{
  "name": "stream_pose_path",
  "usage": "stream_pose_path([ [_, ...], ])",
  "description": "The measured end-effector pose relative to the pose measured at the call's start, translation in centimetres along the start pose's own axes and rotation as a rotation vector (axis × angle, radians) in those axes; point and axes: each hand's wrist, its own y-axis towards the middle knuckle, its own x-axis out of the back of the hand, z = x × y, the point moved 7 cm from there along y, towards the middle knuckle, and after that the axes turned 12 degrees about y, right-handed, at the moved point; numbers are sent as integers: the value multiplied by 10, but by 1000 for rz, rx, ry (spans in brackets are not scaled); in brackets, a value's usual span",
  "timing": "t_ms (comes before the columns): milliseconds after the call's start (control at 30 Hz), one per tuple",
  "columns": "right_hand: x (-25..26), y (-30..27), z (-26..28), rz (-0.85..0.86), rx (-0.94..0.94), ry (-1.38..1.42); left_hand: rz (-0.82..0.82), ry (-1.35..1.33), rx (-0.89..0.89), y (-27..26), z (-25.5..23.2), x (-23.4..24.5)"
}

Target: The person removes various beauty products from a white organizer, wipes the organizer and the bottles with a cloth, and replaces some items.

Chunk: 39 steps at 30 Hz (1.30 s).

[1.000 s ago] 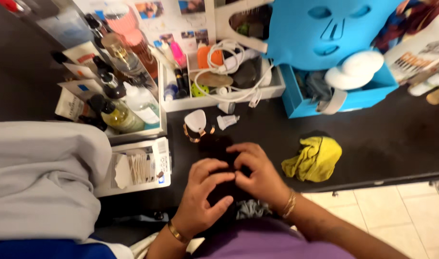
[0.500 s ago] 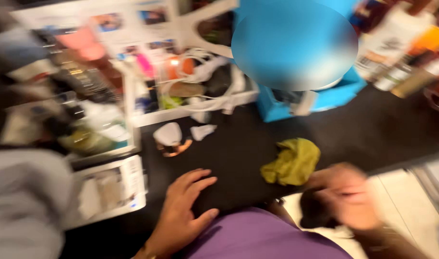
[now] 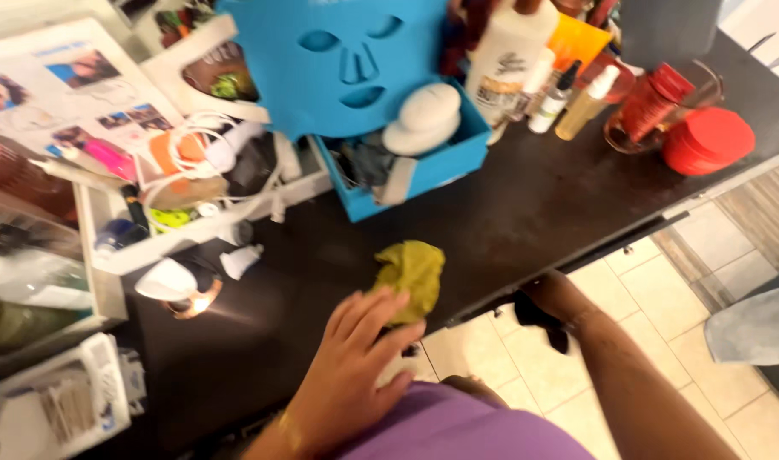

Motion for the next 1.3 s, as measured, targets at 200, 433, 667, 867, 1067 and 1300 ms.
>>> stream_pose_path([
  [200,4,2,4,25,210,143,67,262,70,74,-37,-65],
  [433,30,-67,-29,229,199,-173,246,520,245,88,-46,-95],
  [667,126,-149,14,550,-41,-327,282,570,311,96,-51,-100],
  [867,171,-156,131,152,550,58,197,505,248,119,-103,-120],
  [1067,162,-163,85,-203,845,-425,363,81,-23,131,-191,-214],
  [1300,167,-133,4,-429,947,-438,142,347,-31,131,-201,-210],
])
